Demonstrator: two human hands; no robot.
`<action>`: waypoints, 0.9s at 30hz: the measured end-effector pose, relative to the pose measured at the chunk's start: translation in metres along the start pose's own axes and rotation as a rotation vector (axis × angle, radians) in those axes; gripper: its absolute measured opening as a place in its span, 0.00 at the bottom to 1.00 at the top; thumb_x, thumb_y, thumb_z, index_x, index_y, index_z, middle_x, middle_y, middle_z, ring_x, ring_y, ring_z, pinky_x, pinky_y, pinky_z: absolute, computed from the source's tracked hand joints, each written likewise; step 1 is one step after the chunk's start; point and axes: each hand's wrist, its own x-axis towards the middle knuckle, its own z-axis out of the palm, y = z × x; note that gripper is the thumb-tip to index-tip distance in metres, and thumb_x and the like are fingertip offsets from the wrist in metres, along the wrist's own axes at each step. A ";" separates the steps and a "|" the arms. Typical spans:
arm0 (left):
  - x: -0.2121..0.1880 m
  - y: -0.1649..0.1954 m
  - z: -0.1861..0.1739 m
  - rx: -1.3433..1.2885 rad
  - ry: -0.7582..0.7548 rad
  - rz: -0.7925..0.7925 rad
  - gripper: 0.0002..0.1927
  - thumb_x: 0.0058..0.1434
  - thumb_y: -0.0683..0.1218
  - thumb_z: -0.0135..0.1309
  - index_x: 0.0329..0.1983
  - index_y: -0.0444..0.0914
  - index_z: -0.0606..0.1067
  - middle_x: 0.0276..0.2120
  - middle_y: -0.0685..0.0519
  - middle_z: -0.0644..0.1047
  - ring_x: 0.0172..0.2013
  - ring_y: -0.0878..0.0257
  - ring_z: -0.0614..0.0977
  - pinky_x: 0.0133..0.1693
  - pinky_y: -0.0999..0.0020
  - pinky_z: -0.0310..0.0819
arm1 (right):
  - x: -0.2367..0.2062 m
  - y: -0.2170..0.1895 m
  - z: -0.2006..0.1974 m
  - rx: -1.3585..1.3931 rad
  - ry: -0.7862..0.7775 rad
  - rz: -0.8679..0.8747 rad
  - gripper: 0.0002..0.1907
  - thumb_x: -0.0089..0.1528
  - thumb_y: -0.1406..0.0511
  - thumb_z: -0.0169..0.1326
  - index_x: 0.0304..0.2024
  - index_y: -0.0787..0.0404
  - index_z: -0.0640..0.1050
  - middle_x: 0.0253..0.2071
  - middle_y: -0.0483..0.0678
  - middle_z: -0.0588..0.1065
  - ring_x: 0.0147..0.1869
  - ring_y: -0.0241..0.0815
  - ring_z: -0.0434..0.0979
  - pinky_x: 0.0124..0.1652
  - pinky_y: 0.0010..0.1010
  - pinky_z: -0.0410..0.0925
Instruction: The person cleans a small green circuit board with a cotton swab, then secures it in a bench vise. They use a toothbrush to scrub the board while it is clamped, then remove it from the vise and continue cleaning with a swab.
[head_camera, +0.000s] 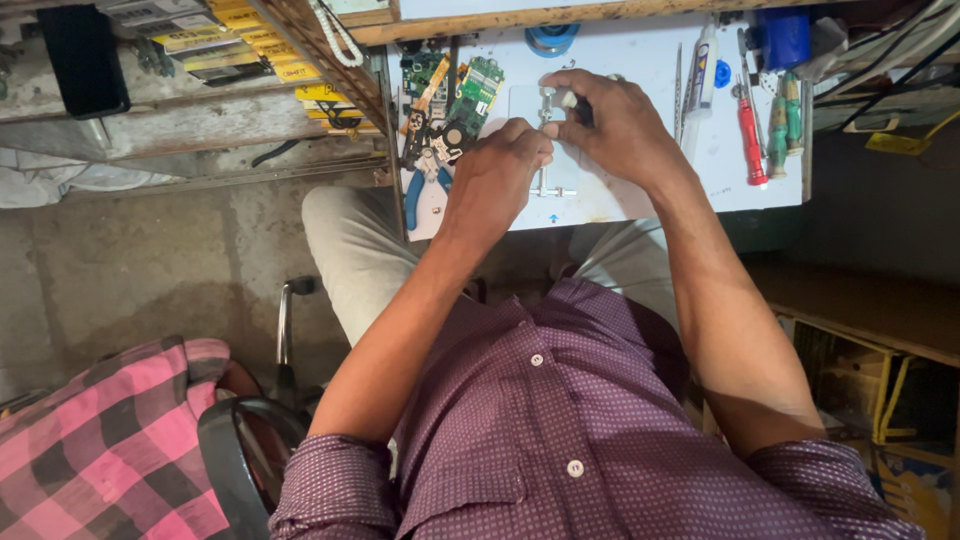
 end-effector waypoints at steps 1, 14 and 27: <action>-0.001 0.000 -0.001 0.007 -0.008 -0.007 0.04 0.63 0.42 0.58 0.38 0.37 0.79 0.38 0.49 0.79 0.40 0.51 0.82 0.41 0.57 0.76 | 0.000 0.000 0.000 0.003 0.008 -0.009 0.25 0.61 0.62 0.66 0.60 0.53 0.77 0.32 0.51 0.78 0.35 0.48 0.78 0.40 0.41 0.70; -0.013 0.005 -0.009 -0.113 -0.045 -0.008 0.03 0.65 0.40 0.55 0.40 0.37 0.79 0.42 0.51 0.79 0.44 0.53 0.82 0.44 0.60 0.76 | -0.007 0.012 0.006 0.001 0.020 -0.056 0.19 0.67 0.64 0.58 0.62 0.53 0.74 0.50 0.55 0.79 0.54 0.61 0.75 0.53 0.48 0.66; -0.006 0.001 -0.018 -0.017 -0.015 0.017 0.33 0.58 0.49 0.66 0.65 0.38 0.68 0.56 0.44 0.76 0.58 0.47 0.75 0.60 0.54 0.66 | -0.007 0.012 0.010 0.007 0.049 -0.065 0.18 0.68 0.64 0.56 0.61 0.50 0.74 0.47 0.57 0.78 0.53 0.62 0.75 0.52 0.49 0.66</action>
